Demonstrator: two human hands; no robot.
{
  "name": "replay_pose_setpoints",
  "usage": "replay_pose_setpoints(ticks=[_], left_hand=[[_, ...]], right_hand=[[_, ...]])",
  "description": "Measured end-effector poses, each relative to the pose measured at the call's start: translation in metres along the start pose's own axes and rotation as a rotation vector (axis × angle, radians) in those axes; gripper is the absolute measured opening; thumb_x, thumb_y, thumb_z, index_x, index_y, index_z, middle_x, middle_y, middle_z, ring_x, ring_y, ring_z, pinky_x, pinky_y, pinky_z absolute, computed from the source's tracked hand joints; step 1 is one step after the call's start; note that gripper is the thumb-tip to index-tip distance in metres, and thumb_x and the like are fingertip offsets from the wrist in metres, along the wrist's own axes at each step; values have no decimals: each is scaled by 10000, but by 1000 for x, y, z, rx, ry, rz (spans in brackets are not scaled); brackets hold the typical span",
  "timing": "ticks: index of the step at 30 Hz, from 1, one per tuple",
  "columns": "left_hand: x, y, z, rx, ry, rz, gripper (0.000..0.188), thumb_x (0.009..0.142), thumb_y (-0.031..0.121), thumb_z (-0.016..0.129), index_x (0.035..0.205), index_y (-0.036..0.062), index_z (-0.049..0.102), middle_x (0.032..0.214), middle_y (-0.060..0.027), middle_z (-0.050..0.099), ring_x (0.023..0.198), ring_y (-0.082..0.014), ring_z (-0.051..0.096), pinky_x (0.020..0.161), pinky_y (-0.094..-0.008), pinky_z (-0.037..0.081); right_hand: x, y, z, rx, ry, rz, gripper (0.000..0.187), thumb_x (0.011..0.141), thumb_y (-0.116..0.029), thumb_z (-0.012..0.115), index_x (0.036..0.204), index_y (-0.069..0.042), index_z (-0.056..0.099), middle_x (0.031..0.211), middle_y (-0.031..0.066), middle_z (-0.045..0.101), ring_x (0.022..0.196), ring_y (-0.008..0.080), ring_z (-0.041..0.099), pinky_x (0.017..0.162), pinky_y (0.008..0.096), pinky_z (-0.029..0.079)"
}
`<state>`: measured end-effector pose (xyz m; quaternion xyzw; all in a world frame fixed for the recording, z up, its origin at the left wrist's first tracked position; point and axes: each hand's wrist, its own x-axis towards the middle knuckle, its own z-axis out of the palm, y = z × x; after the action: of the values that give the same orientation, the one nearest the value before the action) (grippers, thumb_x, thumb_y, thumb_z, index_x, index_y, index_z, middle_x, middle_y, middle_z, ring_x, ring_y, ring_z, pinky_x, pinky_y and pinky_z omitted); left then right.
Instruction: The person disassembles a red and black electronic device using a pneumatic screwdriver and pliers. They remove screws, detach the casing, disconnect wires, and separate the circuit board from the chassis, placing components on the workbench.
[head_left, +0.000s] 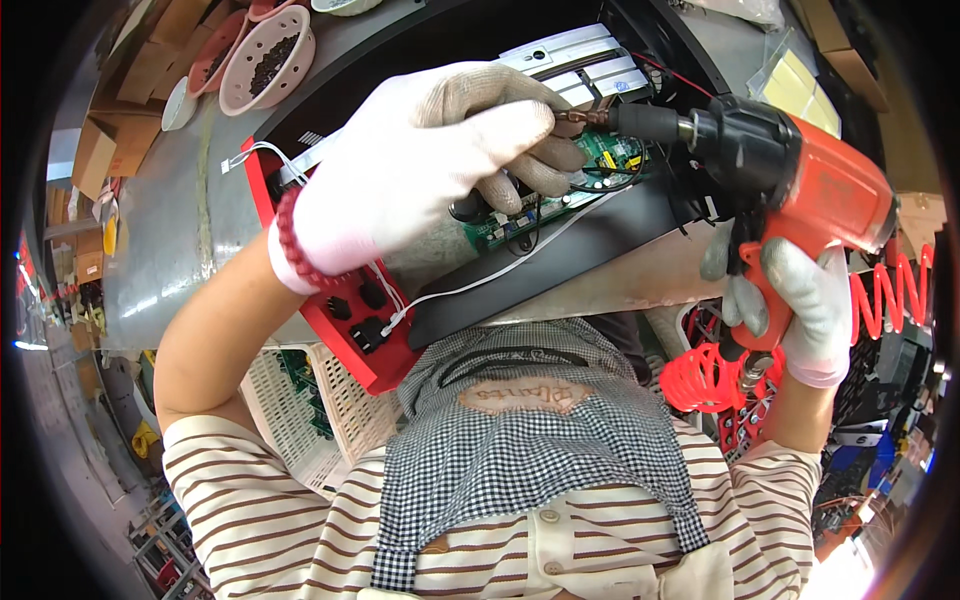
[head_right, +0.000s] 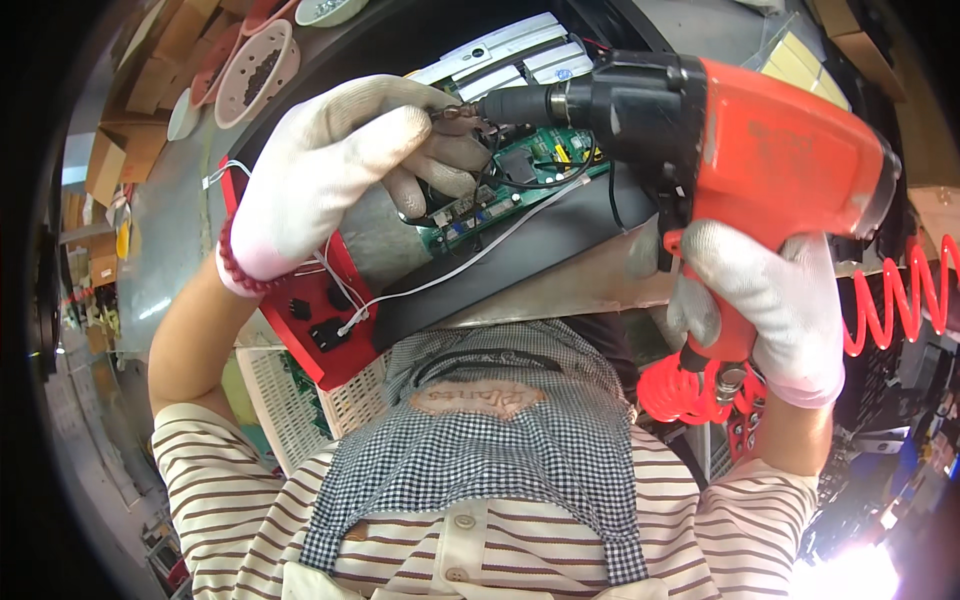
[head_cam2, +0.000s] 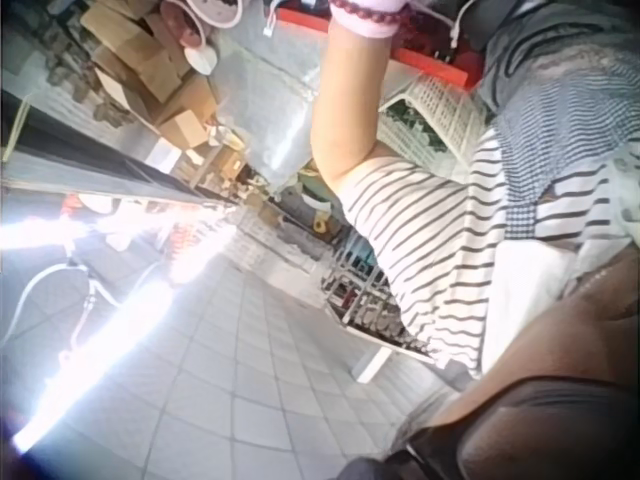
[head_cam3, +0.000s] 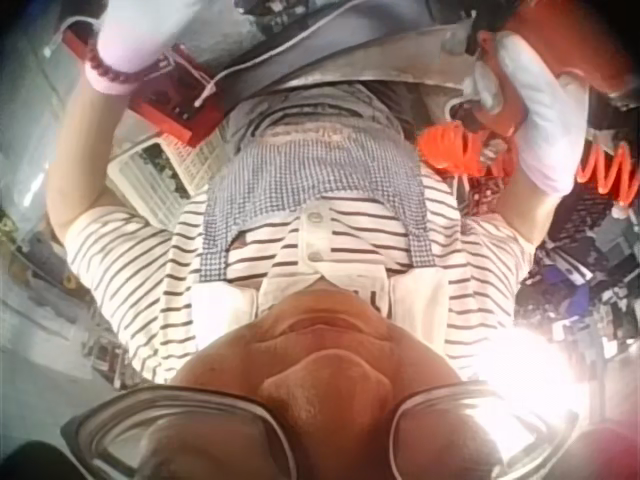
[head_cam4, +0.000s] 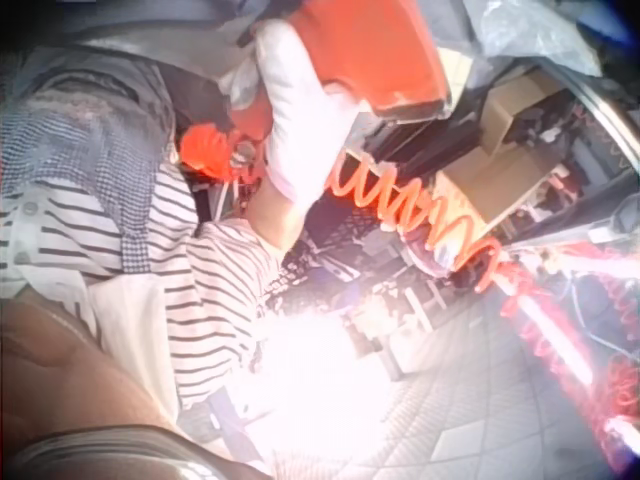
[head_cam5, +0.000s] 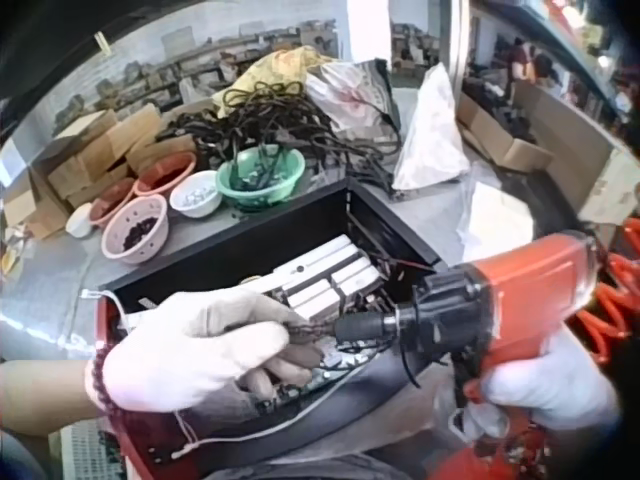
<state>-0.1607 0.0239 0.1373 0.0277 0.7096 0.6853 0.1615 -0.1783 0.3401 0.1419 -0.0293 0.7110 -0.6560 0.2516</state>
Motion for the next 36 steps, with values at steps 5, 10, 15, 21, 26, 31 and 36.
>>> replay_pose_setpoints(ticks=[5,10,15,21,26,31,36], left_hand=[[-4,-3,-32,487,133,33,739,956,454,727,1422,-73,503,1161,-146,716,1024,-202,702,894,-316,558],[-43,-5,-51,997,210,175,460,924,220,726,1313,2,616,1179,-179,698,1078,-302,691,947,-387,539],[-67,-11,-49,1225,294,218,425,869,134,730,1268,18,639,1199,-178,678,1121,-365,644,978,-416,511],[-66,-13,-41,1257,302,260,408,844,115,732,1229,9,644,1204,-179,679,1126,-386,636,981,-441,504],[-69,-8,-36,1257,258,220,411,868,37,680,1275,-5,646,1298,-180,660,1200,-344,631,1050,-411,480],[-73,-8,-25,1276,288,246,383,868,21,668,1250,-6,660,1298,-182,666,1204,-344,632,1045,-413,483],[-76,-7,-22,1283,294,259,376,865,10,663,1240,-4,664,1293,-183,670,1205,-340,635,1040,-411,486]], right_hand=[[27,-40,-7,-362,-5,-67,337,960,-314,693,1053,4,634,707,28,601,542,101,537,524,267,415],[69,-84,2,-664,-135,-135,376,952,-387,686,867,-21,684,616,-10,569,530,66,500,528,249,381],[84,-94,12,-787,-97,-121,388,948,-427,692,905,-41,682,712,1,629,534,52,486,519,236,394],[85,-105,12,-1013,-58,-75,403,941,-449,704,990,-50,672,796,4,665,555,39,502,519,222,411],[95,-114,12,-1113,-81,-97,415,938,-454,708,989,-44,675,797,10,670,563,48,513,526,230,418],[96,-117,13,-1184,-105,-88,427,934,-459,711,988,-37,679,797,16,674,572,58,524,534,237,425],[102,-121,16,-1217,-113,-79,439,930,-463,715,987,-30,683,798,22,678,581,68,535,541,245,432]])
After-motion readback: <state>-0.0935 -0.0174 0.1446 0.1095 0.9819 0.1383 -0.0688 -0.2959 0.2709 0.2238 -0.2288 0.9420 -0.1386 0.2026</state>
